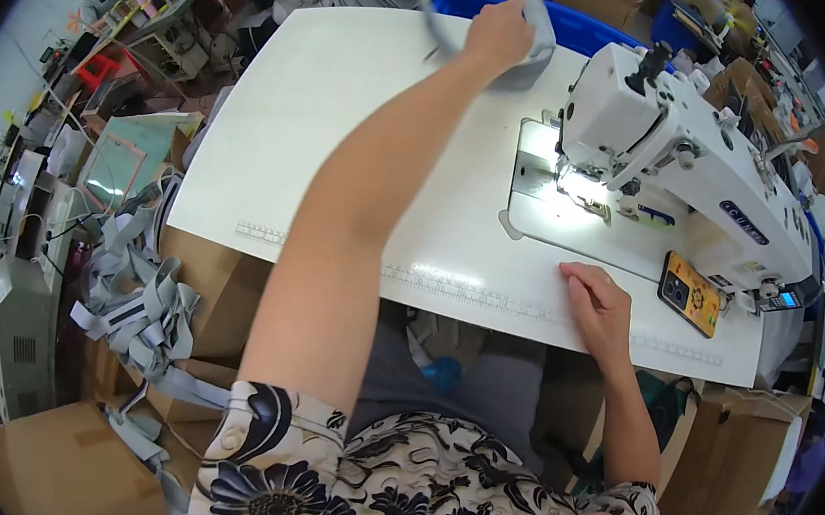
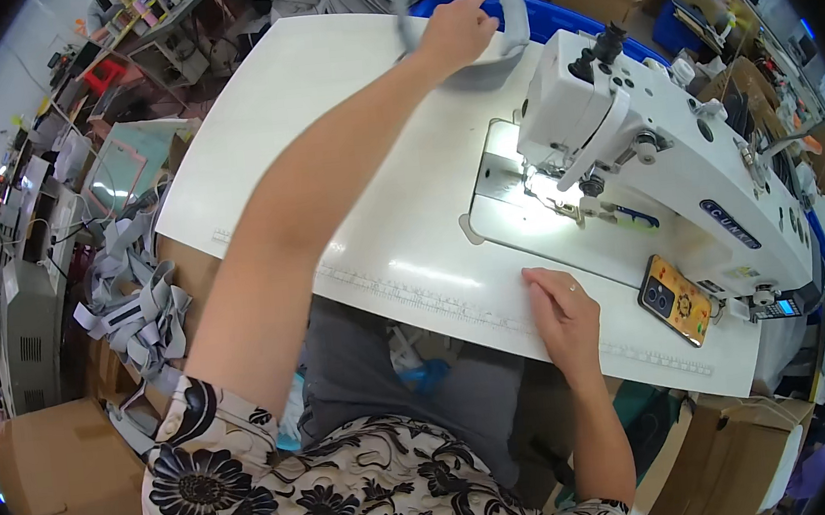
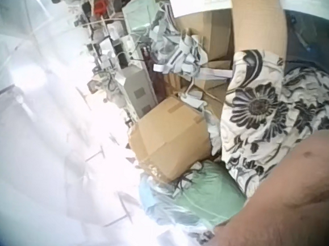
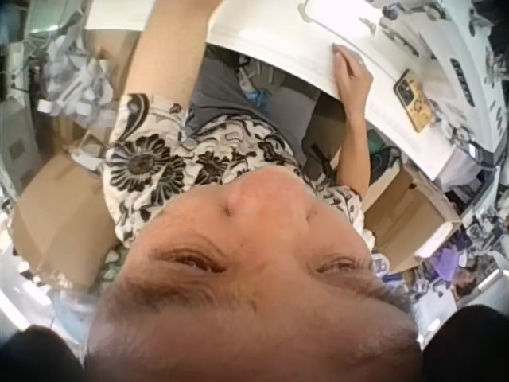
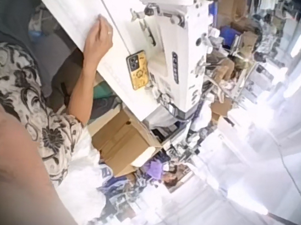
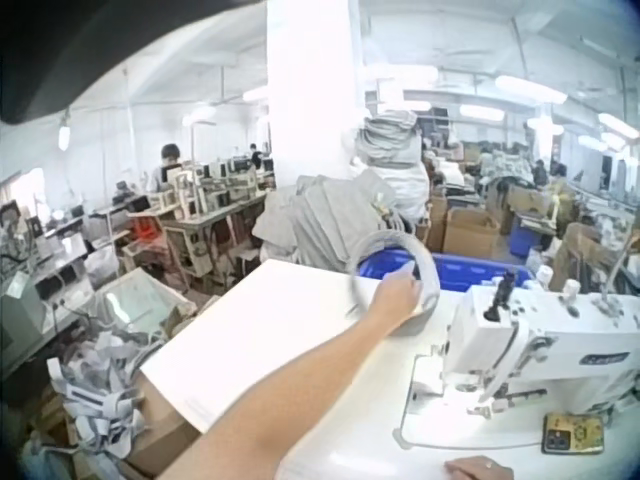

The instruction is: Sewing and assembling fabric straps using an industrial sewing machine.

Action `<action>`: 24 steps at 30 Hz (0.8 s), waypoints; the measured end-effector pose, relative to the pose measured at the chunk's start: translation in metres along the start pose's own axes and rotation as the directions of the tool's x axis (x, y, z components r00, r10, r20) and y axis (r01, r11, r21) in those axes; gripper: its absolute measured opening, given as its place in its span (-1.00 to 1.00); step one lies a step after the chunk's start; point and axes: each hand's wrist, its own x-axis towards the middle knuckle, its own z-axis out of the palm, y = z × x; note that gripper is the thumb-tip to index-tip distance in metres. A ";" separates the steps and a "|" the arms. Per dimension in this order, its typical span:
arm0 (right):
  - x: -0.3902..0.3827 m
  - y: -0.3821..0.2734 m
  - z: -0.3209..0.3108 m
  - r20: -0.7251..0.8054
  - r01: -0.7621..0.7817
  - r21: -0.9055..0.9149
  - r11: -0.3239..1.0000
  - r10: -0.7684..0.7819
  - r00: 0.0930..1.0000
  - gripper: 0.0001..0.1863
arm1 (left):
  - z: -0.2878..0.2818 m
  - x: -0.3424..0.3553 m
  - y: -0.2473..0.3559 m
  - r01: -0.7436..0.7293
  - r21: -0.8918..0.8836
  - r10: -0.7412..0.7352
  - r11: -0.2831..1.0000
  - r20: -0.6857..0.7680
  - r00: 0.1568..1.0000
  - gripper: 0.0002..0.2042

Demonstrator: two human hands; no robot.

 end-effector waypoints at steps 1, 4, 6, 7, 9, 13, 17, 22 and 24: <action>0.001 0.001 0.003 0.014 -0.002 -0.003 1.000 0.002 1.000 -0.81 | 0.007 -0.001 0.001 -0.008 -0.056 0.002 0.998 -0.108 0.994 -0.63; 0.007 0.011 0.006 0.034 0.001 -0.038 0.999 0.000 0.999 -0.81 | 0.008 -0.060 0.008 -0.073 -0.306 0.031 0.949 -0.140 0.990 -0.73; 0.010 0.022 0.005 0.052 -0.085 -0.087 0.993 0.089 0.995 -0.82 | -0.028 -0.130 0.019 -0.072 -0.400 0.017 0.914 -0.140 0.990 -0.74; 0.011 0.029 0.001 0.035 -0.091 -0.065 0.994 0.094 0.995 -0.80 | -0.048 -0.166 0.024 -0.111 -0.410 0.047 0.905 -0.164 0.985 -0.77; 0.013 0.040 -0.020 0.012 -0.115 -0.052 0.992 0.116 0.993 -0.75 | -0.084 -0.230 0.035 -0.107 -0.467 0.013 0.878 -0.200 0.980 -0.81; 0.023 0.032 -0.017 0.048 -0.105 -0.170 0.980 0.115 0.992 -0.67 | -0.141 -0.372 -0.008 0.345 -0.422 -0.455 0.839 -0.195 0.869 -0.80; 0.032 0.044 -0.006 0.087 -0.060 -0.226 0.972 0.081 0.993 -0.64 | -0.185 -0.489 -0.103 0.818 -0.205 -0.823 0.538 -0.339 0.456 -0.75; 0.044 0.068 -0.021 0.163 0.030 -0.267 0.963 0.014 0.987 -0.62 | -0.233 -0.566 -0.214 0.900 -0.008 -0.663 0.435 -0.679 0.314 -0.78; 0.043 0.065 -0.024 0.177 0.149 -0.481 0.864 -0.071 0.982 -0.61 | -0.240 -0.549 -0.224 0.900 0.027 -0.703 0.436 -0.614 0.359 -0.78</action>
